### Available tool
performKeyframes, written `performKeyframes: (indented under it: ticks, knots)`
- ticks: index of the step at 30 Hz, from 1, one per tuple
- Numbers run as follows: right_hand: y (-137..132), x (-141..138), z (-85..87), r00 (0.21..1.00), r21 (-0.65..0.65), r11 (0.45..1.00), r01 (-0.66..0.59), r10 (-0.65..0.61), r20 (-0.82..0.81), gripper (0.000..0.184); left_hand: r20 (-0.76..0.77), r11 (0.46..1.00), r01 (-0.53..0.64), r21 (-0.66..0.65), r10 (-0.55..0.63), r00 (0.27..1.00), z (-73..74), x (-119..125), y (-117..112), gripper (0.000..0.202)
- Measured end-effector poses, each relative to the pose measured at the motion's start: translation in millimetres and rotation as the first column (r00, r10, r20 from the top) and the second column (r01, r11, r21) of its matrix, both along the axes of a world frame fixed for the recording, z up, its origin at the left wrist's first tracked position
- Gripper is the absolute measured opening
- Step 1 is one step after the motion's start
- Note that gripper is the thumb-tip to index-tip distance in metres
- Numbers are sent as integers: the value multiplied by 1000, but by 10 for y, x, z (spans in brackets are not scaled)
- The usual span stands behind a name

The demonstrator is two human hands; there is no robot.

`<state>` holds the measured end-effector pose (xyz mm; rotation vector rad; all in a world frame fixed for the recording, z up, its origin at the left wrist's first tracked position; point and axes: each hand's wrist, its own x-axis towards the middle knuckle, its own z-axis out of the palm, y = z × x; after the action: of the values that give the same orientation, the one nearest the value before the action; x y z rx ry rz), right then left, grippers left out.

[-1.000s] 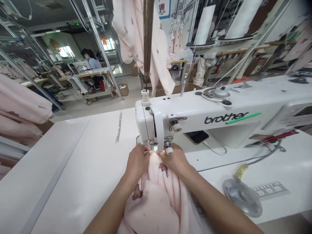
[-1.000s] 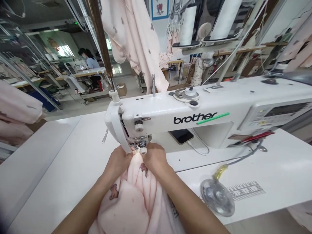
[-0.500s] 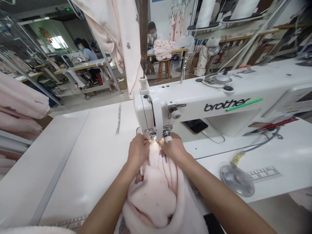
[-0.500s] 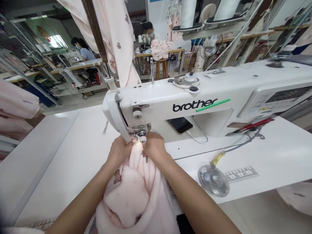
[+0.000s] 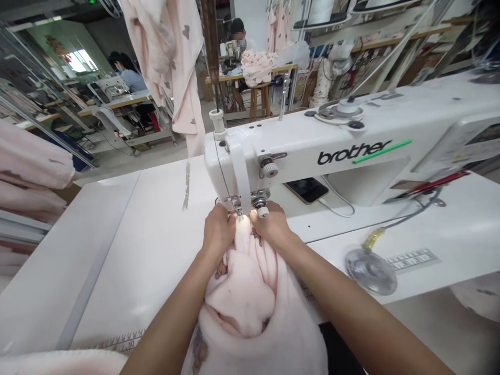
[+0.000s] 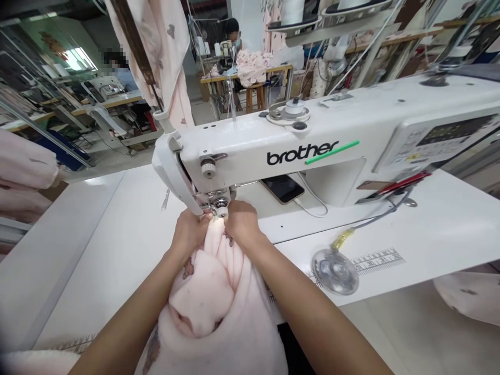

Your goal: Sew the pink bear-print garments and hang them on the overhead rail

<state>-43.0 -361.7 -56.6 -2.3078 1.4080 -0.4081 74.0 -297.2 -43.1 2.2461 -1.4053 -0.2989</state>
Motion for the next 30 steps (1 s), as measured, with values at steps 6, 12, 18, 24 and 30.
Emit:
performKeyframes:
  ticks: [6, 12, 18, 24, 30]
  knots:
    - [-13, 23, -66, 1000, -43, 999, 0, -1, -15, 15, 33, 1000, -25, 16, 24, 999, -23, 14, -13, 17]
    - [9, 23, -96, 1000, -103, 995, -10, 10, -2, 14, 58, 998, -55, 35, 53, 997, -8, 1, 6, 18]
    - [45, 22, -68, 1000, -149, 989, -4, 7, 22, 15, 22, 999, -41, -6, 41, 999, -16, 5, 20, 19]
    - [50, 29, -48, 999, -135, 991, 10, -5, 37, 23, 29, 999, -11, -33, 12, 999, -24, 2, 32, 24]
    - [61, 31, -56, 999, -147, 989, 10, -2, 53, 22, 25, 999, 1, -36, 0, 1000, -13, -6, 50, 21]
